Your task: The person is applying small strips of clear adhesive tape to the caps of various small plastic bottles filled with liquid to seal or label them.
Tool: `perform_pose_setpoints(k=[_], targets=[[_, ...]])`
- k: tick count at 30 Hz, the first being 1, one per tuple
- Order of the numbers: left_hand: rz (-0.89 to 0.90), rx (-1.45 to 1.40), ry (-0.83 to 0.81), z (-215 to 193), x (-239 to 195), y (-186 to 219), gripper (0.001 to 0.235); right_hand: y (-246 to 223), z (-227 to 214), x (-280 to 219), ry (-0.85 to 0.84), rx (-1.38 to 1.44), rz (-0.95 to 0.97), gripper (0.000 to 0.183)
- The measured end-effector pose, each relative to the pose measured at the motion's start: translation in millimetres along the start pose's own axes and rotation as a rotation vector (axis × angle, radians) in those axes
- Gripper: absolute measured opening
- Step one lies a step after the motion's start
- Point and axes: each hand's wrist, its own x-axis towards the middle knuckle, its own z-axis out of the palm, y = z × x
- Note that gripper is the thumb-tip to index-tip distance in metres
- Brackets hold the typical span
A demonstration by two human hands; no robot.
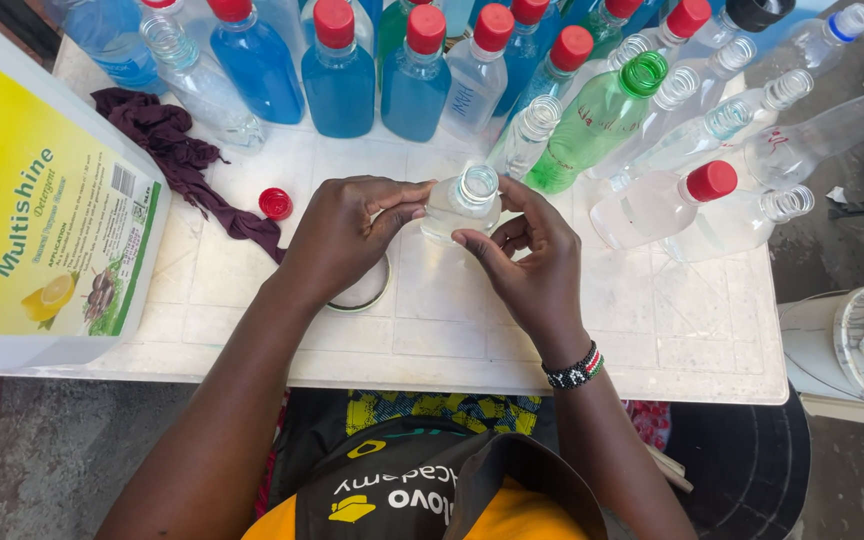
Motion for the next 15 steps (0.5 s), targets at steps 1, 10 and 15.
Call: perform_pose_setpoints(k=[1, 10, 15], targets=[[0.003, -0.002, -0.005, 1, -1, 1, 0.02, 0, 0, -1, 0.005, -0.002, 0.002, 0.061], [-0.046, 0.012, -0.084, 25, -9, 23, 0.021, -3, -29, -31, -0.019, -0.03, 0.067, 0.05], [0.05, 0.068, -0.056, 49, -10, 21, 0.03, 24, -50, -50, 0.214, -0.08, 0.188, 0.048]])
